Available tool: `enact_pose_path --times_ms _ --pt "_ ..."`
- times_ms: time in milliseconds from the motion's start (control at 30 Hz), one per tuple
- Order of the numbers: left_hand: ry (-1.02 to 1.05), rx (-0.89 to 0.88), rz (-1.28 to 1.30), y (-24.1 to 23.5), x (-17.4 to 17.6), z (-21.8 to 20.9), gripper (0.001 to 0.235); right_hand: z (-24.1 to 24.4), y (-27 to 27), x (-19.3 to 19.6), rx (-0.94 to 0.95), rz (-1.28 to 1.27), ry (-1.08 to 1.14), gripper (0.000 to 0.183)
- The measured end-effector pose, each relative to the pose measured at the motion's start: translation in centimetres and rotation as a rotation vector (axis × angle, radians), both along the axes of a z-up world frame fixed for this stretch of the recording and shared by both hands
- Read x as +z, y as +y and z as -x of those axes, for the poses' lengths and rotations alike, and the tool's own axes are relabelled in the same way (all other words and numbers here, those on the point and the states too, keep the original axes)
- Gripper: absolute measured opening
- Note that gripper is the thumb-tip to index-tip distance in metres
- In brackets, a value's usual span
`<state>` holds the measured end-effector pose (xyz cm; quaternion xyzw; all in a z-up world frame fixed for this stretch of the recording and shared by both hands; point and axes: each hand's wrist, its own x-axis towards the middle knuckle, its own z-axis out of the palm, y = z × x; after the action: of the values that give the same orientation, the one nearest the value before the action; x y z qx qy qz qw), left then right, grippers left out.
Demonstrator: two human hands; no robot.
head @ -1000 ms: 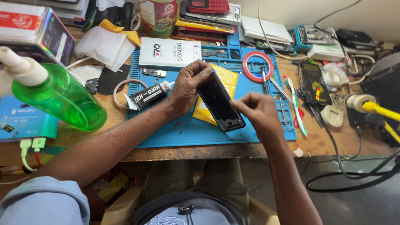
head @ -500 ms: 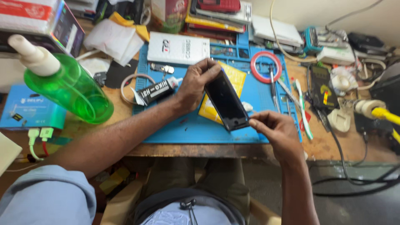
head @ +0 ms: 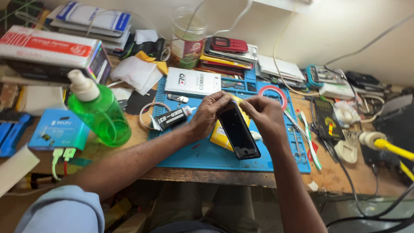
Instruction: The person cleans the edges and screen of a disassembled smartphone with a cloth, then uses a metal spudger to pry and separate the screen from the frame. They handle the phone and tools on a cluttered workbench.
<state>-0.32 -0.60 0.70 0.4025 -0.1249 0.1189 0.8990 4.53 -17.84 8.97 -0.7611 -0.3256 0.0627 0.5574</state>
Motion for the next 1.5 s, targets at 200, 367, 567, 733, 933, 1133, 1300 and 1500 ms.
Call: enact_pose_path --times_ms 200,367,567,733,933,1133,1300,1500 --pt "-0.016 0.017 -0.121 -0.1 0.2 0.4 0.013 4.5 -2.7 -0.2 -0.167 0.202 -0.231 0.020" --pt "-0.087 -0.008 -0.185 0.0 0.8 0.9 0.014 7.0 -2.7 0.4 -0.201 0.165 -0.476 0.016" --pt "-0.124 -0.031 -0.084 0.3 1.8 1.1 0.017 7.7 -2.5 -0.4 -0.227 0.080 -0.619 0.015" --pt "-0.038 -0.018 -0.072 0.2 3.9 1.7 0.023 5.3 -3.8 -1.6 -0.283 -0.096 -0.397 0.014" --pt "-0.096 0.013 -0.303 -0.5 4.5 2.3 0.029 2.4 -5.0 -3.3 -0.229 -0.481 0.015 0.015" --pt "-0.102 0.023 -0.408 -0.5 3.0 1.9 0.029 3.4 -5.9 -3.2 -0.158 -0.382 -0.119 0.031" --pt "-0.039 -0.089 -0.457 -0.6 2.6 1.8 0.033 3.5 -7.0 -1.1 -0.198 -0.052 -0.531 0.032" --pt "0.027 -0.198 -0.465 -1.2 1.4 1.5 0.033 3.2 -6.9 -1.2 -0.136 0.052 -0.407 0.030"
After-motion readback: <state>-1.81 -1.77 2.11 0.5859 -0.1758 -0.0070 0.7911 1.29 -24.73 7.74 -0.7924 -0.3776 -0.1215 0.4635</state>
